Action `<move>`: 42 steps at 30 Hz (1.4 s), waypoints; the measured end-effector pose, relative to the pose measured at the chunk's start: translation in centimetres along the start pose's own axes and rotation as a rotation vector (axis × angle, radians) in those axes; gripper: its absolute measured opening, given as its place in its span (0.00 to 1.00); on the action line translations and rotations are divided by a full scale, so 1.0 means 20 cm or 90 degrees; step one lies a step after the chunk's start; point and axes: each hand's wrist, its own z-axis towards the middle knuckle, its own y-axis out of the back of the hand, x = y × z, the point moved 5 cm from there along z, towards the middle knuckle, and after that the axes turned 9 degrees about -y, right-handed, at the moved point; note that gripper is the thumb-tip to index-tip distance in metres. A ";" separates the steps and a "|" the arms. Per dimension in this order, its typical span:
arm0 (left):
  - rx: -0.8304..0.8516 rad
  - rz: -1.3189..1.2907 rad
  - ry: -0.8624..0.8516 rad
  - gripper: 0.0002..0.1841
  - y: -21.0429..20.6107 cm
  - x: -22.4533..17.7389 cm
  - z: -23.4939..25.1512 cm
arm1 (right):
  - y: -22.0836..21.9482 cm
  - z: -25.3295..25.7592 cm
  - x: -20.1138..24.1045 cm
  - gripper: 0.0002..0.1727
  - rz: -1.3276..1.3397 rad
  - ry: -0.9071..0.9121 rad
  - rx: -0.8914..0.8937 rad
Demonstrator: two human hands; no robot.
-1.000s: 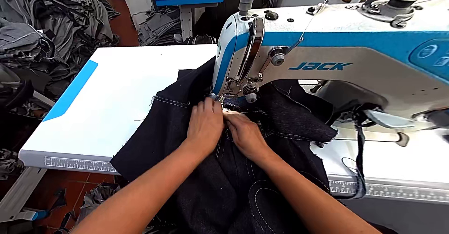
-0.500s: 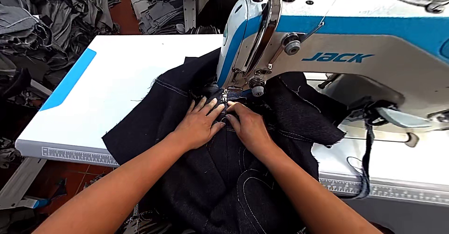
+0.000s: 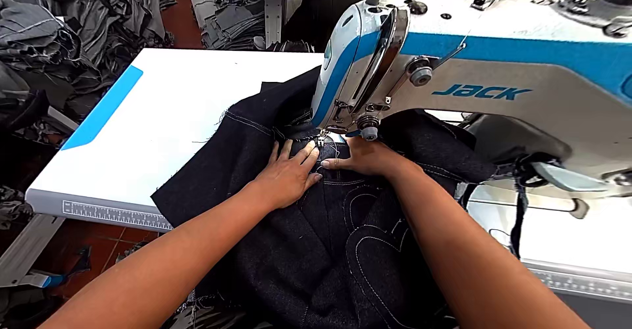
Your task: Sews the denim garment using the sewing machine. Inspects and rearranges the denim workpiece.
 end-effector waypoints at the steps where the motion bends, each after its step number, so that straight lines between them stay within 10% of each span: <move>1: 0.006 0.003 0.001 0.32 0.00 0.00 0.00 | -0.01 -0.02 0.00 0.46 0.017 0.000 -0.021; 6: 0.008 0.011 -0.001 0.33 0.01 0.00 0.01 | -0.17 -0.18 0.02 0.19 0.100 0.254 -0.401; 42: 0.003 0.006 0.029 0.35 0.00 0.01 0.00 | -0.22 -0.21 0.00 0.16 0.064 0.200 -0.424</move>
